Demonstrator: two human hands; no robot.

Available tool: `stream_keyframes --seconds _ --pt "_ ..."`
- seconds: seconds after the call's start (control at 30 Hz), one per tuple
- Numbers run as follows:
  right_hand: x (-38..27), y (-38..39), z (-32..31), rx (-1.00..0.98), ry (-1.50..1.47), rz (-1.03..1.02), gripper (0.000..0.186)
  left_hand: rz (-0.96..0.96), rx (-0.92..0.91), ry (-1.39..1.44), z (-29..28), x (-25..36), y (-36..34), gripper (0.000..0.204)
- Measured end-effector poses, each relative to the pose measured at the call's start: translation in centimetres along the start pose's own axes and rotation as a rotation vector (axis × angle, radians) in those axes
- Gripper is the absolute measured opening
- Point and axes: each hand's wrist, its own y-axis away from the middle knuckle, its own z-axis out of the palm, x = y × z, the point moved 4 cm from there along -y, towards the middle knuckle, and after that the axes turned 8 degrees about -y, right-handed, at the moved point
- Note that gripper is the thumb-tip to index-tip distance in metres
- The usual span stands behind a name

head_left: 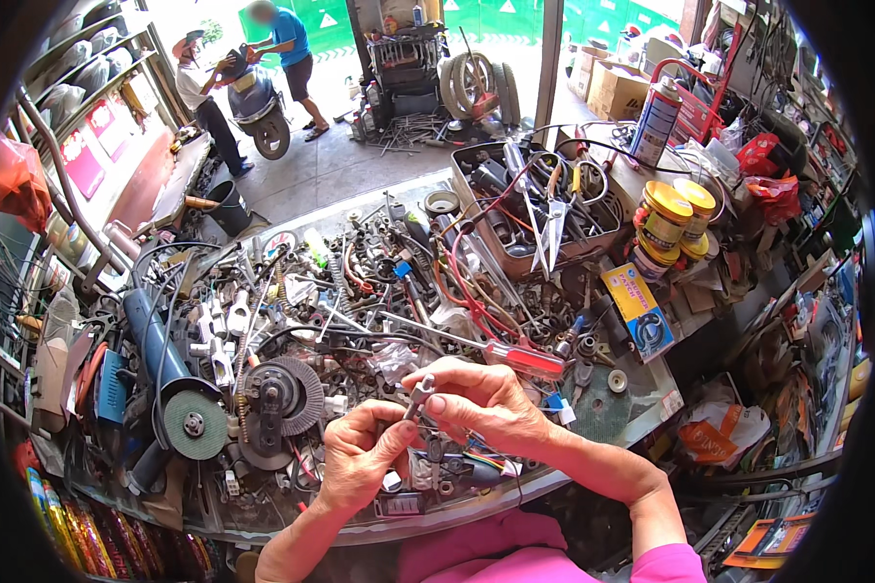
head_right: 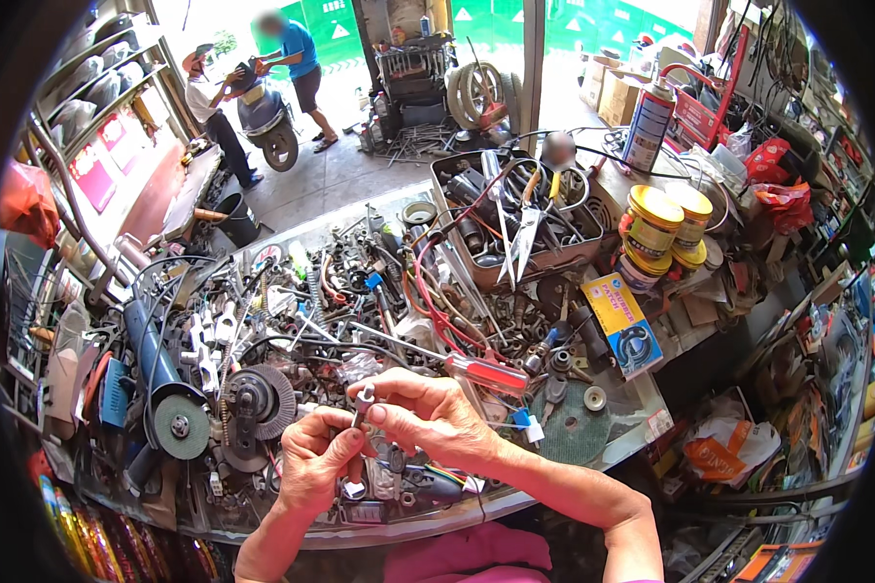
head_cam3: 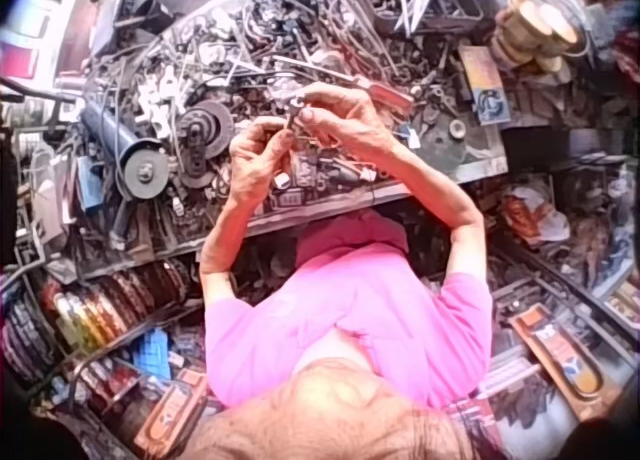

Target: The person works at a cluttered workbench in a workshop, manipulating small mechanical parts and wires. They use a screwdriver to adjust a component and handle a fan and a manual. In the background, two other people are working on a scooter.

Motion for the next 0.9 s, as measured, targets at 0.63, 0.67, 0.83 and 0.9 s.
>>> stream_keyframes --seconds 0.63,0.67,0.83,0.9 --pt "0.4 0.0 -0.6 0.077 0.013 -0.012 0.032 -0.013 -0.042 -0.041 0.2 -0.2 0.1 0.015" --pt "0.1 0.0 -0.6 0.048 -0.022 -0.015 0.032 -0.023 -0.041 -0.048 0.1 -0.1 0.1 0.016" --pt "0.3 -0.2 -1.3 0.132 -0.043 0.015 0.037 -0.059 -0.042 0.017 -0.1 -0.3 -0.2 0.017" --pt "0.5 -0.3 -2.0 0.158 -0.012 0.04 0.035 -0.039 -0.026 0.083 -0.4 -0.2 -0.3 0.017"
